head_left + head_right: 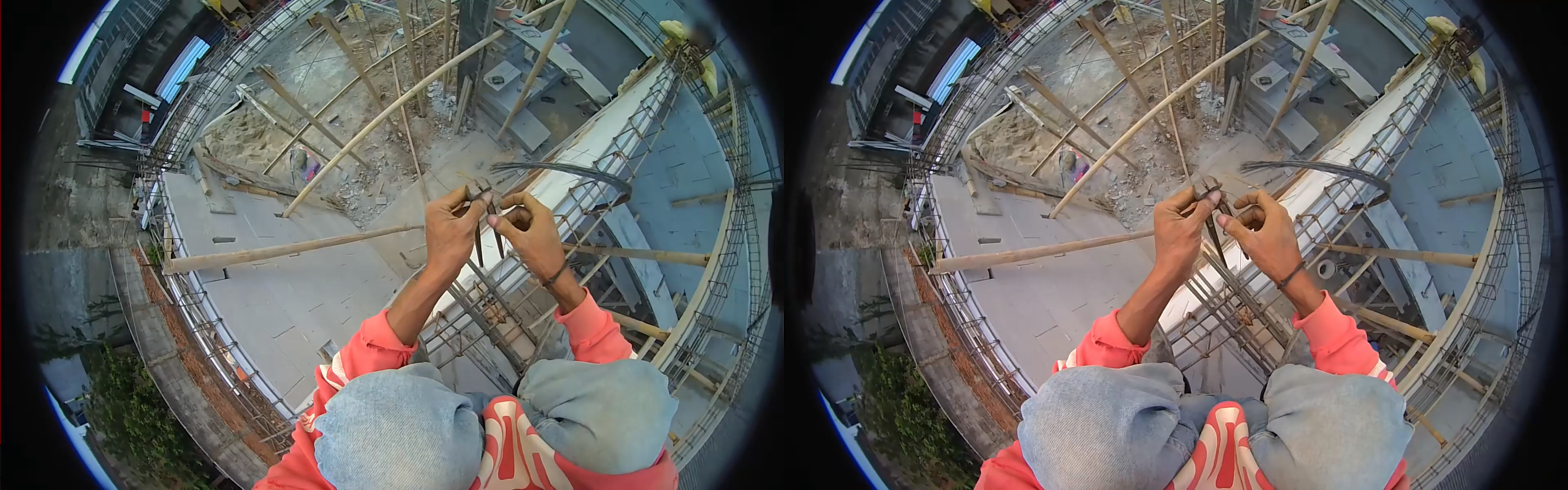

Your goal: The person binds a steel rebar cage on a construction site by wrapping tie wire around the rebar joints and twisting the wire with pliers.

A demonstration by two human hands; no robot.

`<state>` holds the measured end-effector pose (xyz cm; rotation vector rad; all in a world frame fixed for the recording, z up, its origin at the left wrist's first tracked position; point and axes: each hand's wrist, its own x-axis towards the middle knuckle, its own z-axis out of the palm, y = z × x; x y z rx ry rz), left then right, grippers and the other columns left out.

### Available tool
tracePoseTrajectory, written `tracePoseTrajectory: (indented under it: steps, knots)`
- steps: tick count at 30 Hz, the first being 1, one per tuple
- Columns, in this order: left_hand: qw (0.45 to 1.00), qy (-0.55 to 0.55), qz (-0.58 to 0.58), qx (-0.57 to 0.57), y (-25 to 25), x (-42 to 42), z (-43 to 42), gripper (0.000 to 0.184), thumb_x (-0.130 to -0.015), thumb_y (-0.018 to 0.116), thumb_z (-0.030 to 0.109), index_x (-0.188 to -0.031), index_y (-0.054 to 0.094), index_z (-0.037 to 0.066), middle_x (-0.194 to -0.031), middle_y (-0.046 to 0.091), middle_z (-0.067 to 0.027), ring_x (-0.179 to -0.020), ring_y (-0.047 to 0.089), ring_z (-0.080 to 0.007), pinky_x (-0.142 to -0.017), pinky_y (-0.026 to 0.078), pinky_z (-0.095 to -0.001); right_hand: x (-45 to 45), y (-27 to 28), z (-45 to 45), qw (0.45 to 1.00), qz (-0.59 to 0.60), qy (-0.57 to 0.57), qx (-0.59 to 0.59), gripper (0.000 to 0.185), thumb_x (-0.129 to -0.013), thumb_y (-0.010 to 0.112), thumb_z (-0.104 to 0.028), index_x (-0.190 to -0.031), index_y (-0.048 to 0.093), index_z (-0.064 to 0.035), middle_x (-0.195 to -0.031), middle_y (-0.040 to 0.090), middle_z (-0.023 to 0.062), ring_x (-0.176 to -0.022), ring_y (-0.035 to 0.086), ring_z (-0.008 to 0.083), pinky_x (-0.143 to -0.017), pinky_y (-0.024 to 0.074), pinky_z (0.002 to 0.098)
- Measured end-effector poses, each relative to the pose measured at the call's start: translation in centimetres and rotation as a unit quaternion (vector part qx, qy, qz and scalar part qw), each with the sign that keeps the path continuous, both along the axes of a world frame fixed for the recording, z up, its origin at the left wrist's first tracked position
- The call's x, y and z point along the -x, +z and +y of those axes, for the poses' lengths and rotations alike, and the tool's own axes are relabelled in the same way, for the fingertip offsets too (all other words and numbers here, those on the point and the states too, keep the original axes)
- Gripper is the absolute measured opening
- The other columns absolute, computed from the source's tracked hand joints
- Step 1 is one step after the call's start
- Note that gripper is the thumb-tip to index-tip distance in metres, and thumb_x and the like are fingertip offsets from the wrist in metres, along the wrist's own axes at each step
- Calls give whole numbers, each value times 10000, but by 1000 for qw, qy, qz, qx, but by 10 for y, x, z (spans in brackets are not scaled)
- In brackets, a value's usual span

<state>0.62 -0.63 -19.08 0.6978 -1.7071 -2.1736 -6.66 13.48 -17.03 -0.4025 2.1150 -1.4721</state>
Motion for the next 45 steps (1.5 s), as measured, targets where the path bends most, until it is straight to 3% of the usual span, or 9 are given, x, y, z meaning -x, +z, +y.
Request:
tracePoseTrajectory:
  steps: [13, 16, 18, 21, 27, 32, 39, 42, 45]
  knots:
    - [977, 4, -1, 211, -6, -9, 27, 223, -872, 738, 40, -1089, 735, -14, -1024, 747, -113, -942, 681, -203, -872, 513, -337, -4, -10, 0, 974, 183, -8, -132, 208, -768, 718, -187, -869, 748, -8, -941, 690, 224, -886, 669, 384, -791, 519, 440]
    - [932, 33, 66, 355, -1, -3, 20, 218, -837, 743, 31, -1054, 741, 13, -1054, 729, -151, -1015, 688, -316, -909, 506, -409, 0, -13, 3, 985, 149, -30, -87, 179, -813, 723, -185, -852, 755, -14, -852, 685, 134, -827, 662, 301, -745, 511, 389]
    - [932, 32, 75, 354, 2, -2, 17, 218, -824, 745, 28, -1041, 741, 14, -1036, 728, -150, -1015, 686, -317, -908, 503, -414, 10, -10, 7, 982, -181, 6, 54, 180, -868, 716, -179, -816, 749, -10, -822, 639, 21, -792, 608, 169, -687, 476, 318]
    - [933, 22, 101, 344, 12, 6, 15, 229, -795, 748, 22, -1023, 740, 13, -1009, 729, -146, -1021, 679, -313, -911, 494, -414, 11, -5, 8, 929, -335, -33, 154, 203, -903, 692, -160, -789, 734, 3, -801, 609, -34, -764, 533, 75, -638, 424, 274]
    - [968, -5, 55, 244, 11, 2, 13, 155, -913, 742, 59, -1050, 752, -13, -889, 736, -63, -833, 646, -126, -772, 507, -304, -1, 0, 5, 998, 50, -35, 7, 214, -840, 706, -202, -809, 766, 2, -627, 664, 62, -592, 575, 120, -548, 454, 337]
    - [989, -41, 7, 144, 13, -2, 11, 199, -967, 697, 125, -1083, 749, -29, -868, 724, -47, -807, 637, -101, -699, 484, -275, -16, -12, -2, 886, -403, -84, 212, 225, -934, 669, -192, -1073, 730, -26, -874, 712, 45, -670, 668, 136, -550, 495, 266]
    - [980, -144, -53, 128, -2, 7, -21, 177, -960, 711, 128, -1082, 746, 5, -900, 727, -63, -769, 634, -125, -707, 494, -280, -16, -20, -6, 819, -477, -119, 296, 159, -936, 621, -204, -912, 668, -54, -872, 693, 38, -747, 683, 130, -574, 482, 286]
    - [979, -153, -28, 135, 2, 20, -34, 206, -963, 720, 185, -1066, 751, 10, -910, 734, -49, -856, 638, -125, -848, 472, -299, -6, -70, -28, 925, -207, -81, 307, 218, -961, 572, -238, -895, 657, -49, -920, 710, 64, -824, 661, 137, -735, 515, 271]
    - [971, -170, -20, 167, 24, 41, -44, 212, -965, 715, 189, -1071, 748, 8, -937, 733, -51, -863, 634, -123, -847, 468, -291, -1, -20, -28, 865, -242, -162, 408, 226, -972, 581, -235, -988, 647, -19, -935, 720, 89, -831, 677, 167, -749, 536, 305]
